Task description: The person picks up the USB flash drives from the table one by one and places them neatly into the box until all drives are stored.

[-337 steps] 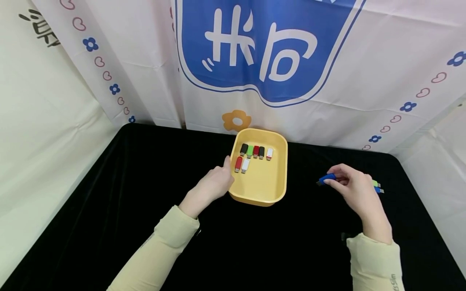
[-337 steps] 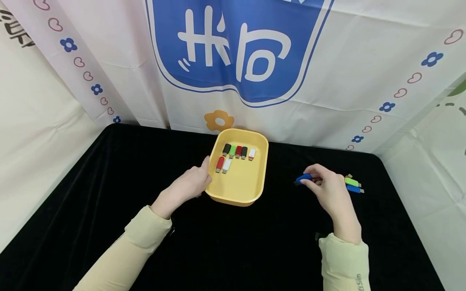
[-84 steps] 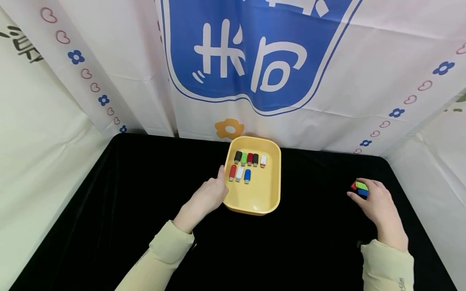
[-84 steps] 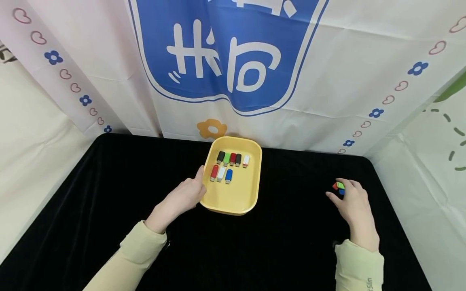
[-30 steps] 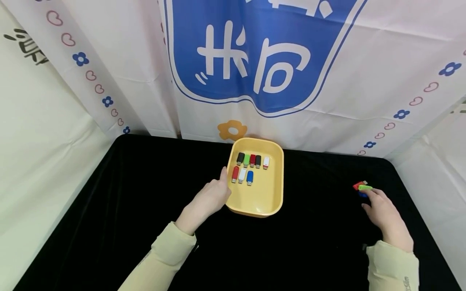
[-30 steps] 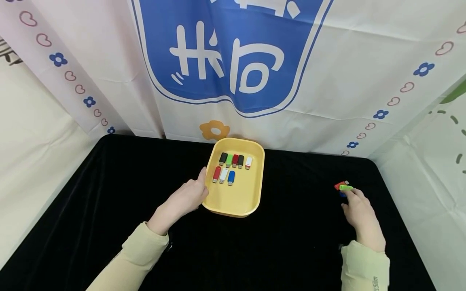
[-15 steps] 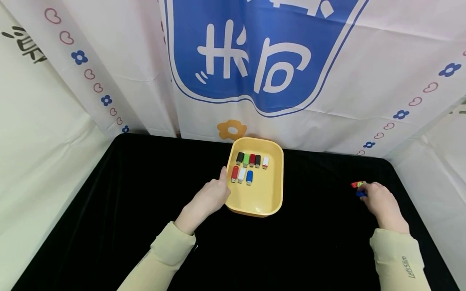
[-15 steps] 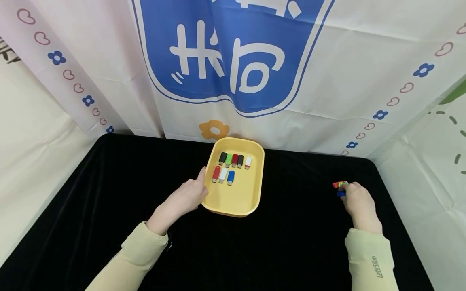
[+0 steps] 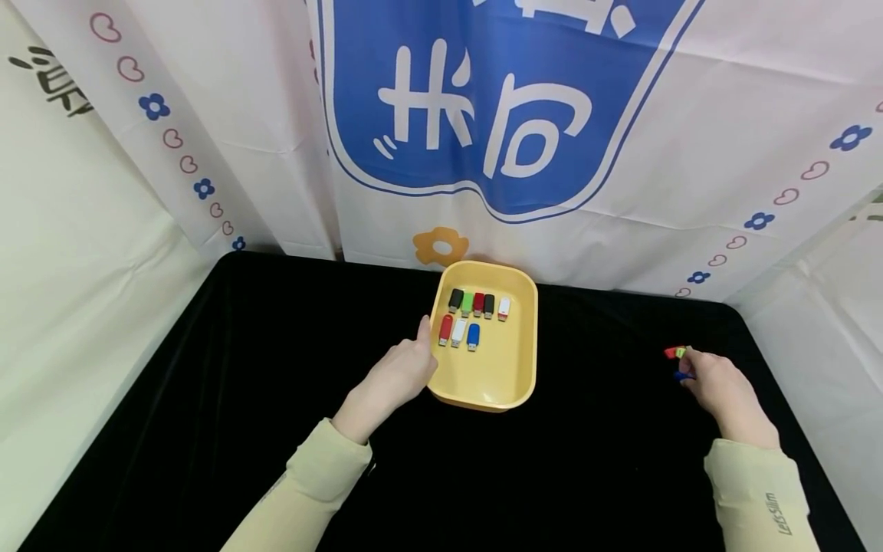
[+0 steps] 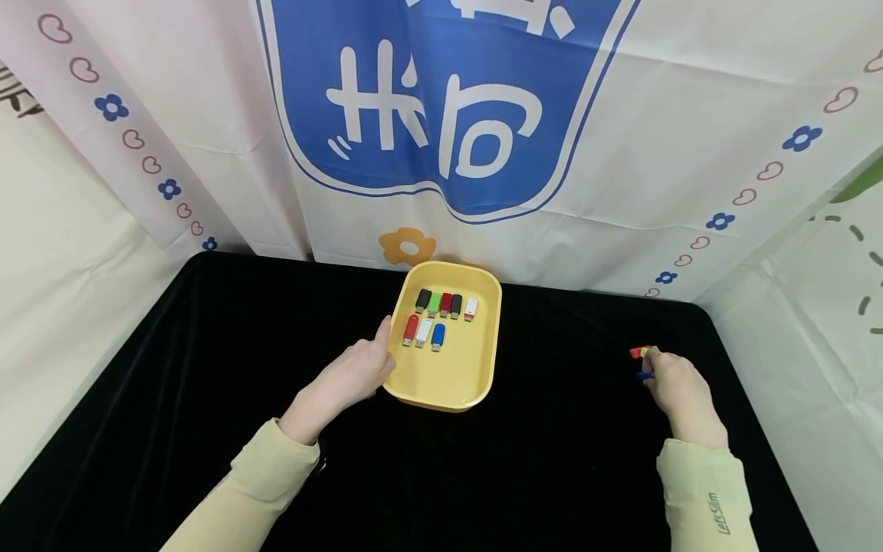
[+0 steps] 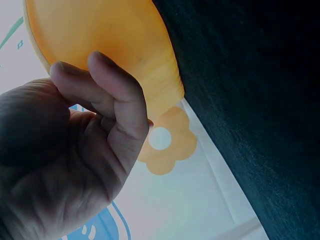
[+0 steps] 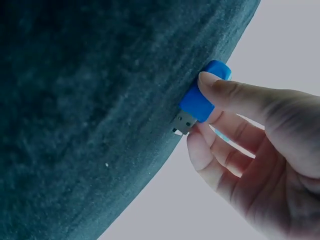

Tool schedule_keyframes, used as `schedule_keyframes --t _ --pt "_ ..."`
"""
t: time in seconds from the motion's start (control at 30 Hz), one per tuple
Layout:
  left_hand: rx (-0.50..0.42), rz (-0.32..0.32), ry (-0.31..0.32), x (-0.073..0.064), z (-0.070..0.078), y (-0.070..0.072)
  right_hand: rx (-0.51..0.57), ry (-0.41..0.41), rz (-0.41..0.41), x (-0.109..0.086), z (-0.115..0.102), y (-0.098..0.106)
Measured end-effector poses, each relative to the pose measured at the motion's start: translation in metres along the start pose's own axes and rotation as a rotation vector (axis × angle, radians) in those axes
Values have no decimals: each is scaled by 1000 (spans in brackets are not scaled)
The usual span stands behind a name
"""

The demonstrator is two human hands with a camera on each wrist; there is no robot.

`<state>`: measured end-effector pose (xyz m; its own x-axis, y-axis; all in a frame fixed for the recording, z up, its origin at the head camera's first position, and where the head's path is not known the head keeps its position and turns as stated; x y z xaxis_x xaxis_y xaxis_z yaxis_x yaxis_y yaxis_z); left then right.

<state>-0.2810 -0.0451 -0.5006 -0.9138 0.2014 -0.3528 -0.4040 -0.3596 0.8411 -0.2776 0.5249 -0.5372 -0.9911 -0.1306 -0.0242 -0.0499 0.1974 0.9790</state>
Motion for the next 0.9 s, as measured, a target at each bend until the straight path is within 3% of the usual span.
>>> schedule_keyframes --t 0.1,0.33,0.43,0.9 --pt "2 -5 5 0 0 1 2 2 4 -3 -14 7" --pt "-1 -11 14 2 -1 1 102 59 -47 -20 -117 77" --pt "-10 -10 17 2 -2 0 112 73 -78 -18 -147 95" --pt "-12 -23 28 -2 2 2 180 211 -31 -5 -230 119"
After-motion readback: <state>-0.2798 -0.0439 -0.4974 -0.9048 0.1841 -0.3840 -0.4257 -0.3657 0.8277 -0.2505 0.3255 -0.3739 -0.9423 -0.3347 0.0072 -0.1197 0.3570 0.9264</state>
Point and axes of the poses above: each hand's wrist, its own x-axis towards the middle knuckle, its own y-axis out of the back of the hand, z = x × y, the point moved 5 cm from there along x, towards the middle knuckle, and after that the axes turned 2 degrees about y, right-handed, at the moved point
